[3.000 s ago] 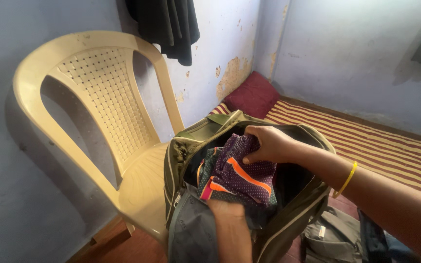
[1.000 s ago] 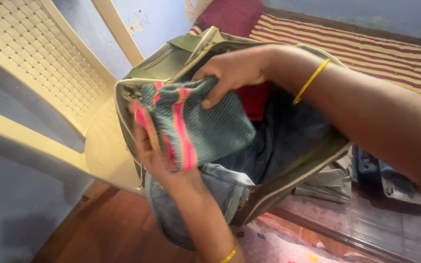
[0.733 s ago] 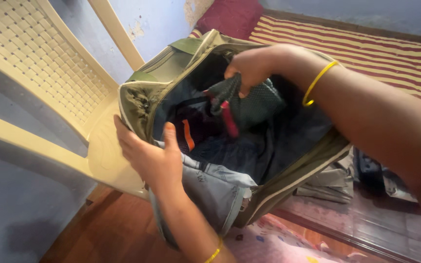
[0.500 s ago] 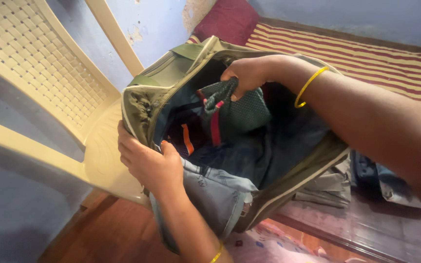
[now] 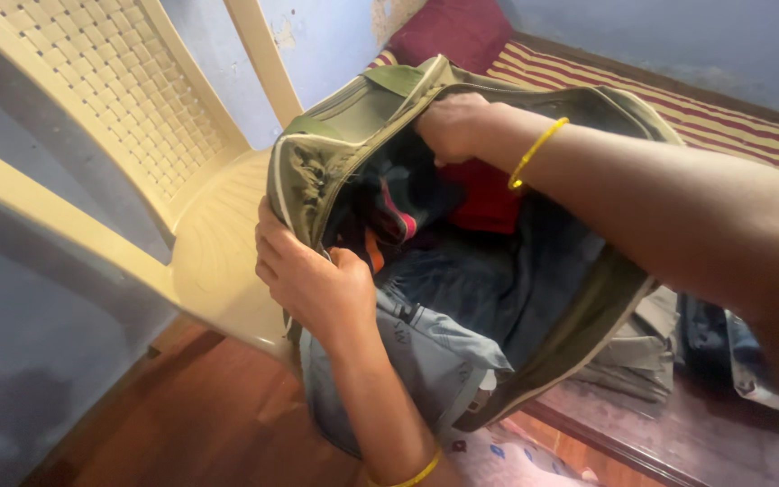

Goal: The person picks up folded clothes from a table and places them into a large bag, one at a time, until the bag is full.

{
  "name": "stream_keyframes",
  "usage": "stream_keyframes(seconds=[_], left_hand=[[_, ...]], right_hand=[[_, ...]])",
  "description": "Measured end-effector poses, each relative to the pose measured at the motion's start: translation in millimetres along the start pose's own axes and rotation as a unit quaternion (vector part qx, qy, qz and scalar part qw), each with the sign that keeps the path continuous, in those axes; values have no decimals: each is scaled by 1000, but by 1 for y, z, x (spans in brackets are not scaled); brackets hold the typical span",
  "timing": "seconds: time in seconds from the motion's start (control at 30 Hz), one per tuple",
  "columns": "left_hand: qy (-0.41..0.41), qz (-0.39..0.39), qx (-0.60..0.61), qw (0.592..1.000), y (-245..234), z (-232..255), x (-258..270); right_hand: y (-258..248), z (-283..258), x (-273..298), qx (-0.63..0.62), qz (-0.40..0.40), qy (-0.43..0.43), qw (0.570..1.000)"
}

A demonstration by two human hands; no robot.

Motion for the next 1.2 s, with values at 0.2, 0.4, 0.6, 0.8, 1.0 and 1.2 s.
stream_keyframes(seconds=[0.2,0.4,0.6,0.8,1.0,1.2], left_hand=[[1,8,2,1000,-5,-8,-1],[16,35,-8,999,-5,-6,1],[47,73,-10,996,-10,5,4],[88,119,5,989,-20,22,5],[120,108,44,986,-5,46,7],[78,31,77,993,37,76,15]], right_hand=[[-59,70,35,19,221,112,969],[-20,173,44,-37,99,276,955],[56,230,41,17,-115,320,940],[65,273,54,-59,-112,303,945],[60,331,107,-121,-151,350,917],[68,377,137,-131,-165,393,895]])
Point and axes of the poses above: each hand's wrist, its own x-axis away from the middle knuckle, its own y-axis out of the palm, z = x × y, the point moved 8 cm from there along -x, towards the middle knuckle, and after that the axes turned 14 degrees about y, right-handed, at the moved point
